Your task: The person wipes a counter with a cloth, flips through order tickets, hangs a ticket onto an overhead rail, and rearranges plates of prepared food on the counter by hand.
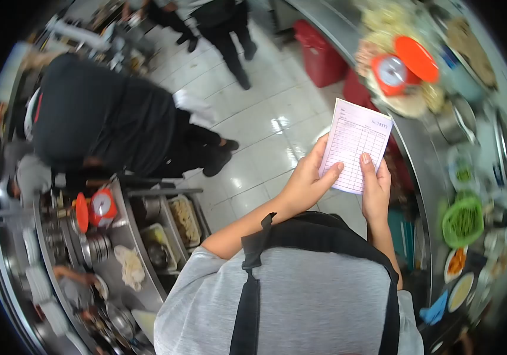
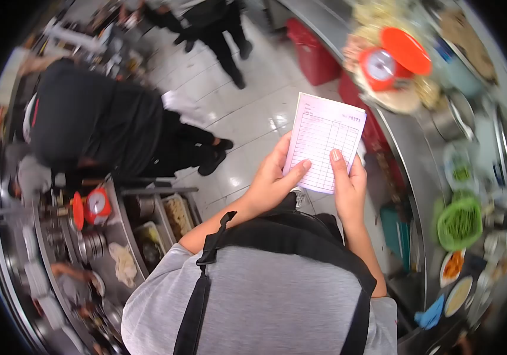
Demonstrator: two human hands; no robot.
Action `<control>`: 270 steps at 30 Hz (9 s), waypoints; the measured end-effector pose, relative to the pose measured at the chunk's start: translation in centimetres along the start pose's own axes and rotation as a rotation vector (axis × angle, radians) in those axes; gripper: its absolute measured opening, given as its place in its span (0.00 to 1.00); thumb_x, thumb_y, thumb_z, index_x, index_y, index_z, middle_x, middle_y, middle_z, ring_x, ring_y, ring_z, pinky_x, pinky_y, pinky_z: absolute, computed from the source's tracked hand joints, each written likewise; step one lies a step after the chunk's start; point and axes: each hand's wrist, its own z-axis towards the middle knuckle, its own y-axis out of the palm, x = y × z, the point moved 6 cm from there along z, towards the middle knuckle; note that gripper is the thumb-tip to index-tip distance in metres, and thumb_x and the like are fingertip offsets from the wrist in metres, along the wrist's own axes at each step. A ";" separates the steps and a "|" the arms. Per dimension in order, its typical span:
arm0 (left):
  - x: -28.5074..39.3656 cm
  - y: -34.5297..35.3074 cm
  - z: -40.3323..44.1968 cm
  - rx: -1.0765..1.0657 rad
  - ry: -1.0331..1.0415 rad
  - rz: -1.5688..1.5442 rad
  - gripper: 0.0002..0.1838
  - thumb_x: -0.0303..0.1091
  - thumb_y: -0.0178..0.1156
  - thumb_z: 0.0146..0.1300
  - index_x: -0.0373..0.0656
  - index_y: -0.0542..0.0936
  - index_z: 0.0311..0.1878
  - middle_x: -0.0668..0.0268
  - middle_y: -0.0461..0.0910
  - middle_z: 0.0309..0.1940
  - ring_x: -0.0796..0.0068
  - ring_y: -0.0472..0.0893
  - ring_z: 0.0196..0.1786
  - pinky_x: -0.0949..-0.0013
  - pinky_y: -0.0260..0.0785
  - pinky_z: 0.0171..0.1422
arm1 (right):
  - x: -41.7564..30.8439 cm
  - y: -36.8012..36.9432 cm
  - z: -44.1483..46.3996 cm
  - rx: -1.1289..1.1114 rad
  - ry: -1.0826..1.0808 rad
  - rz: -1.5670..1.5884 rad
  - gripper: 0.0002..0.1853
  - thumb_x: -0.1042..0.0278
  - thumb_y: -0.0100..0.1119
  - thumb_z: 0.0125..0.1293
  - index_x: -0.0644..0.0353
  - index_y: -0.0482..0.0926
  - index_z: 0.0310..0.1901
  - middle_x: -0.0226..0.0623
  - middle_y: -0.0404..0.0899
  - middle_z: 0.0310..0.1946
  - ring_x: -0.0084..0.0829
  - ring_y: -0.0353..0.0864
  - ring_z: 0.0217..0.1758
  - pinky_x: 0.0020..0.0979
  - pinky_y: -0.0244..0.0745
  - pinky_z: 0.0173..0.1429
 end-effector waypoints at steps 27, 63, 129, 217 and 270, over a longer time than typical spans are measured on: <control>4.1 -40.8 21.5 0.887 0.094 0.104 0.13 0.33 0.52 0.69 0.37 0.74 0.53 0.66 0.78 0.37 0.79 0.77 0.39 0.74 0.71 0.45 | 10.0 34.7 44.2 -0.624 0.241 -0.194 0.17 0.60 0.55 0.68 0.70 0.78 0.43 0.32 0.80 0.36 0.17 0.74 0.36 0.21 0.71 0.41; 28.6 -96.6 45.5 1.714 0.494 0.709 0.29 0.14 0.49 0.57 0.39 0.68 0.65 0.56 0.72 0.56 0.71 0.72 0.58 0.75 0.61 0.60 | 8.2 101.9 80.4 -1.498 -0.915 -0.152 0.32 0.68 0.68 0.51 0.56 0.70 0.60 0.50 0.61 0.63 0.45 0.69 0.60 0.39 0.68 0.59; 37.9 -134.7 40.7 1.855 0.486 0.587 0.31 0.20 0.46 0.63 0.40 0.57 0.71 0.61 0.60 0.67 0.71 0.61 0.67 0.71 0.49 0.70 | 15.5 152.5 80.3 -2.019 -0.082 0.279 0.18 0.60 0.48 0.67 0.63 0.75 0.51 0.29 0.73 0.32 0.22 0.71 0.38 0.23 0.64 0.49; 24.3 -138.0 37.0 1.595 0.114 -0.056 0.23 0.44 0.43 0.73 0.30 0.77 0.47 0.57 0.83 0.35 0.71 0.83 0.33 0.73 0.73 0.37 | 35.4 145.9 80.4 -1.365 0.604 0.007 0.16 0.66 0.54 0.67 0.59 0.72 0.55 0.27 0.78 0.34 0.16 0.74 0.33 0.20 0.70 0.37; 32.5 -156.8 58.5 1.814 0.324 0.084 0.23 0.43 0.44 0.72 0.28 0.74 0.50 0.56 0.82 0.37 0.68 0.83 0.35 0.67 0.76 0.43 | 32.3 161.1 102.4 -1.915 0.151 -0.049 0.40 0.69 0.58 0.64 0.60 0.46 0.72 0.44 0.71 0.52 0.28 0.72 0.52 0.30 0.67 0.57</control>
